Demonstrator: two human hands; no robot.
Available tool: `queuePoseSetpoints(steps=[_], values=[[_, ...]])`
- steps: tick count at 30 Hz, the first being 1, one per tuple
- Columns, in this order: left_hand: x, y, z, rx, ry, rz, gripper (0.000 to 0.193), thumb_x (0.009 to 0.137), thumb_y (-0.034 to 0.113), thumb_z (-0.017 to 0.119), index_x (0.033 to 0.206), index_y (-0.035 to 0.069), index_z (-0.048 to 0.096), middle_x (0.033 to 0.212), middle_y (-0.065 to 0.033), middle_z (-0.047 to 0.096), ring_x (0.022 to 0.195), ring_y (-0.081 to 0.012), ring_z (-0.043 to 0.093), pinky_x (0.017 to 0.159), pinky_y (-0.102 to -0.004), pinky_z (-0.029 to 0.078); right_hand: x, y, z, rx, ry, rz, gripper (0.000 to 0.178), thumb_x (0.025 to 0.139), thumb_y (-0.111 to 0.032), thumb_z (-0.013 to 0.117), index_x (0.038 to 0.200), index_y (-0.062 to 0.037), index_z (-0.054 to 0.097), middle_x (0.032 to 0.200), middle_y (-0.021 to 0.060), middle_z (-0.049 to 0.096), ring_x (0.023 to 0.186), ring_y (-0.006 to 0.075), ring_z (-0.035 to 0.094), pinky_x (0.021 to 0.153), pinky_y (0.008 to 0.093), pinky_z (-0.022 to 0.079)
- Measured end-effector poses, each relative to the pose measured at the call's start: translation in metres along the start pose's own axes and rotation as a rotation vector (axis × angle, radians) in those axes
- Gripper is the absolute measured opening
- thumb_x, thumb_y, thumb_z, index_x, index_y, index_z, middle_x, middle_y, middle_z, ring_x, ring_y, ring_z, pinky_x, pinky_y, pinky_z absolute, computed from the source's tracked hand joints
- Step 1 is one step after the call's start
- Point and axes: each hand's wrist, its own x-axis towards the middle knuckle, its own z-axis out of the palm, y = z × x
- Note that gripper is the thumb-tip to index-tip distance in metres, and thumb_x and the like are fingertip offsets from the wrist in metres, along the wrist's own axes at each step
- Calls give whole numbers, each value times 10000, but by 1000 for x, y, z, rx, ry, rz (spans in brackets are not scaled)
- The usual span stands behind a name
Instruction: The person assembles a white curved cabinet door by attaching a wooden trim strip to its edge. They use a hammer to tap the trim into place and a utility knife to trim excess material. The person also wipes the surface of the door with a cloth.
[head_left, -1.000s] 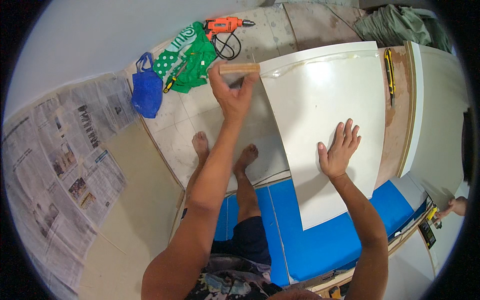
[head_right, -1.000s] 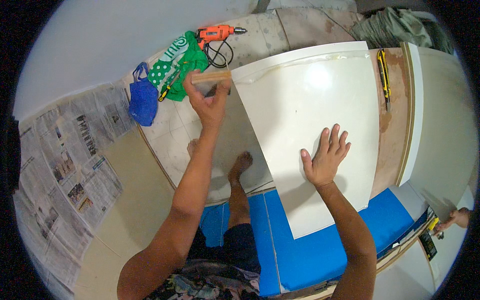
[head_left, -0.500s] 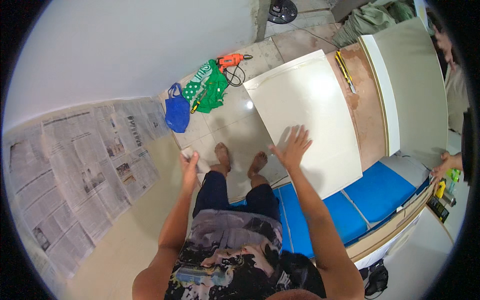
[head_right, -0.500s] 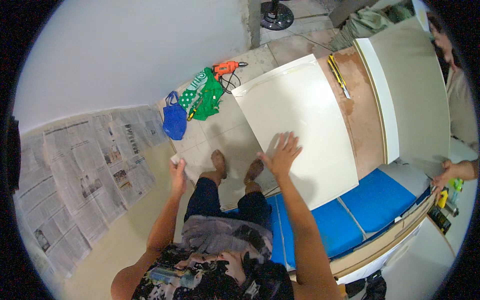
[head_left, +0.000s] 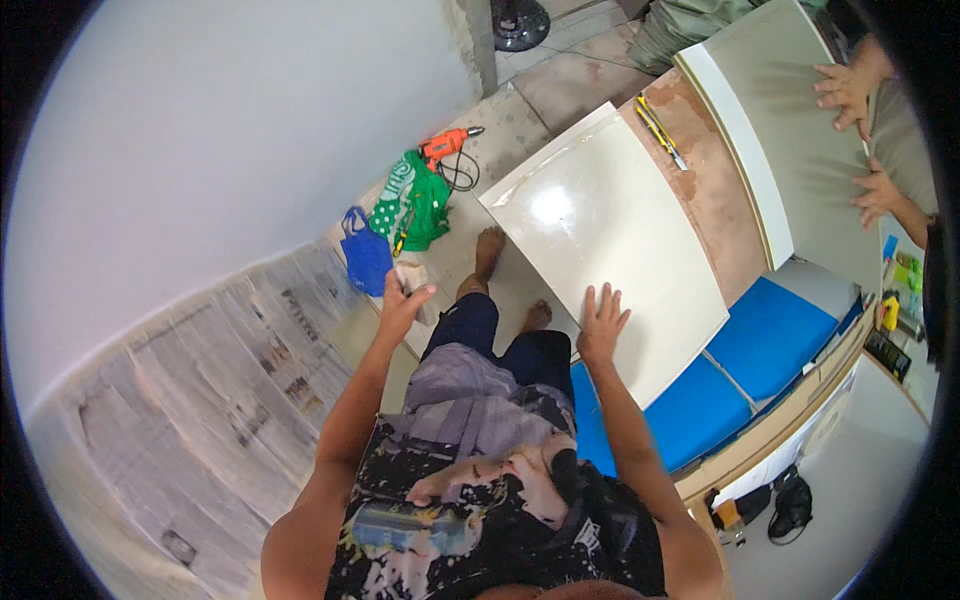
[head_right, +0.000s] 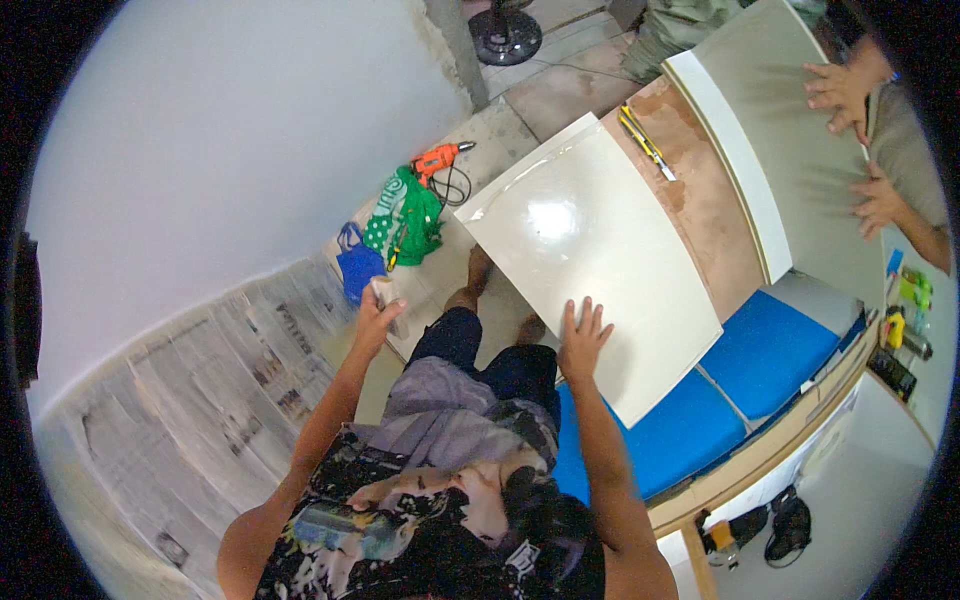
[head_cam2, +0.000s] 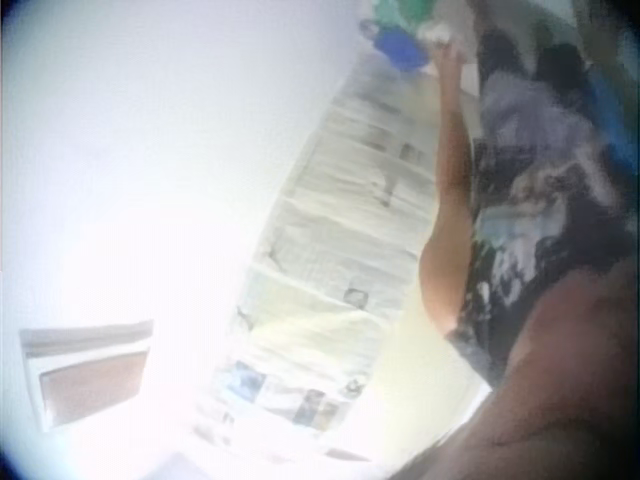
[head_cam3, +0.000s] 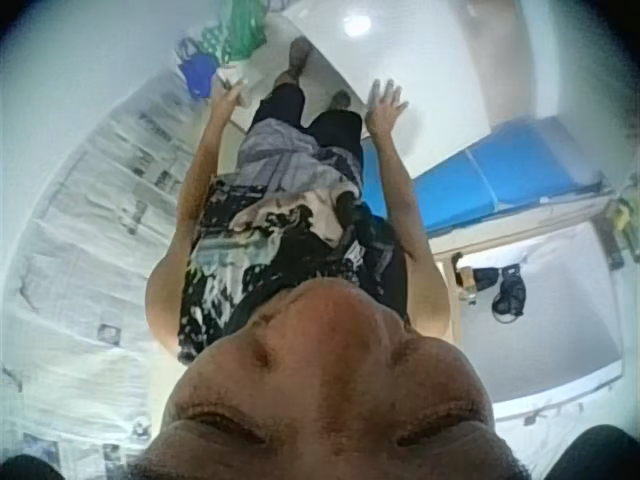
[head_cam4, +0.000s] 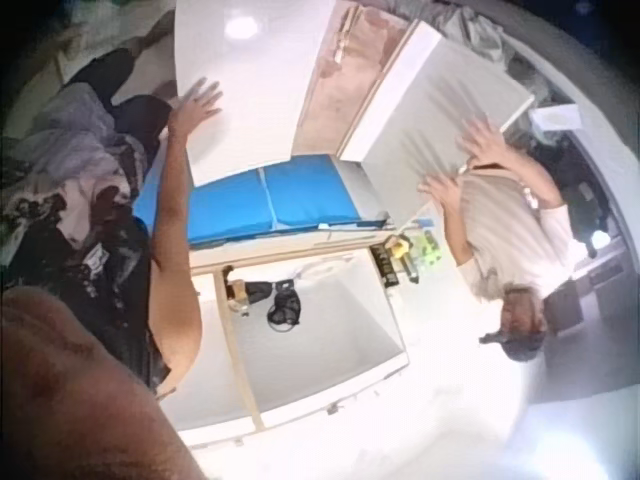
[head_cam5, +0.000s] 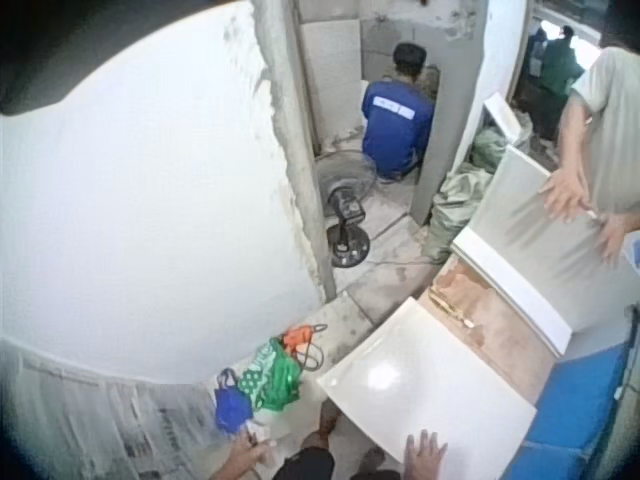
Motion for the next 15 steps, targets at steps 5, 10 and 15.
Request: queuePoseSetpoints(steps=[5,10,15], values=[[55,93,17,-61,-195,101,677,812,260,782,1340,8,443,1213,-112,564,1114,-206,540,984,-340,420,-4,23,-173,223,-46,57,900,682,112,598,1509,-174,388,1523,198,388,1377,430,385,1135,496,351],[109,148,55,-244,-338,107,713,823,307,785,1375,14,442,1241,-112,562,1135,-196,531,1016,-326,399,38,89,-273,282,203,112,595,668,64,560,1237,-89,641,1243,193,634,1110,398,615,969,454,496],[126,241,126,-145,-581,181,701,806,302,805,1344,16,459,1215,-88,563,1121,-173,526,983,-338,424,77,135,-304,102,367,143,366,787,-181,702,1134,-86,630,1121,159,665,1029,383,630,863,464,514]])
